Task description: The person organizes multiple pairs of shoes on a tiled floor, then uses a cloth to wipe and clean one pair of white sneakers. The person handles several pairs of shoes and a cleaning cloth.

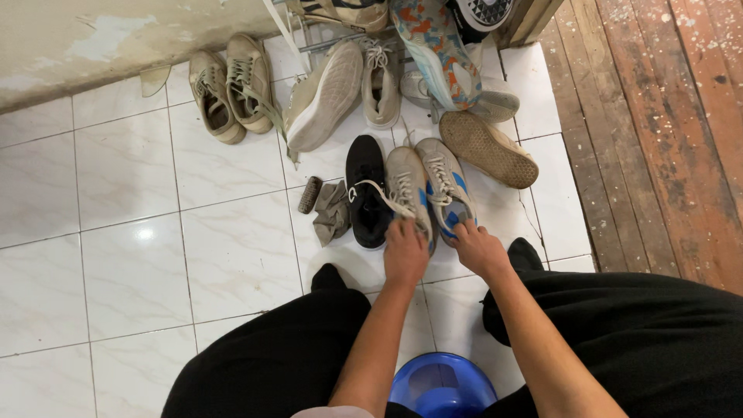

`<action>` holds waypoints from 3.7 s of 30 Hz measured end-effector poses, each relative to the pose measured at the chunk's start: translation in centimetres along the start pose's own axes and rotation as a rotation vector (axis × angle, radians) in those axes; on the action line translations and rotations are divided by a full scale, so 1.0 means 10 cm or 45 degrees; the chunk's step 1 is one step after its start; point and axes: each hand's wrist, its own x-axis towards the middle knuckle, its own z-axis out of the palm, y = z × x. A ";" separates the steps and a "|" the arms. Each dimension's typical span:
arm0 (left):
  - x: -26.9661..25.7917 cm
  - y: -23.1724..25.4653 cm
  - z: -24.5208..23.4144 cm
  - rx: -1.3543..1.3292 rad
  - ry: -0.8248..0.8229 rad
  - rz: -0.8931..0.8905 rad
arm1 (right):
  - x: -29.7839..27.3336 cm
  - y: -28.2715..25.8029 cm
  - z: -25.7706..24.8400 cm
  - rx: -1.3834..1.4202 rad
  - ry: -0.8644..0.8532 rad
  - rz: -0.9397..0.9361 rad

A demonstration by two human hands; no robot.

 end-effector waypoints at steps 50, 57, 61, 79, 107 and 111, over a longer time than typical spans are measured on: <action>1.04 -1.99 -2.18 -0.037 -0.290 0.231 | 1.41 -2.50 -0.42 0.025 0.586 -0.670; 0.81 -2.61 -2.12 -0.036 -0.184 0.037 | 1.64 -2.88 0.01 -0.034 0.522 -0.855; 0.78 -2.98 -2.16 -0.019 -0.143 0.076 | 1.76 -3.14 0.23 0.045 0.487 -0.902; 0.63 -3.52 -1.88 0.224 -0.138 -0.031 | 1.90 -3.44 0.95 0.108 0.160 -0.693; 2.06 -0.93 -2.47 0.653 -0.488 0.799 | 1.03 -0.90 -0.72 0.136 0.547 -0.195; 2.04 -0.61 -1.95 0.714 -0.656 0.620 | 0.91 -0.39 -0.68 0.117 0.587 -0.105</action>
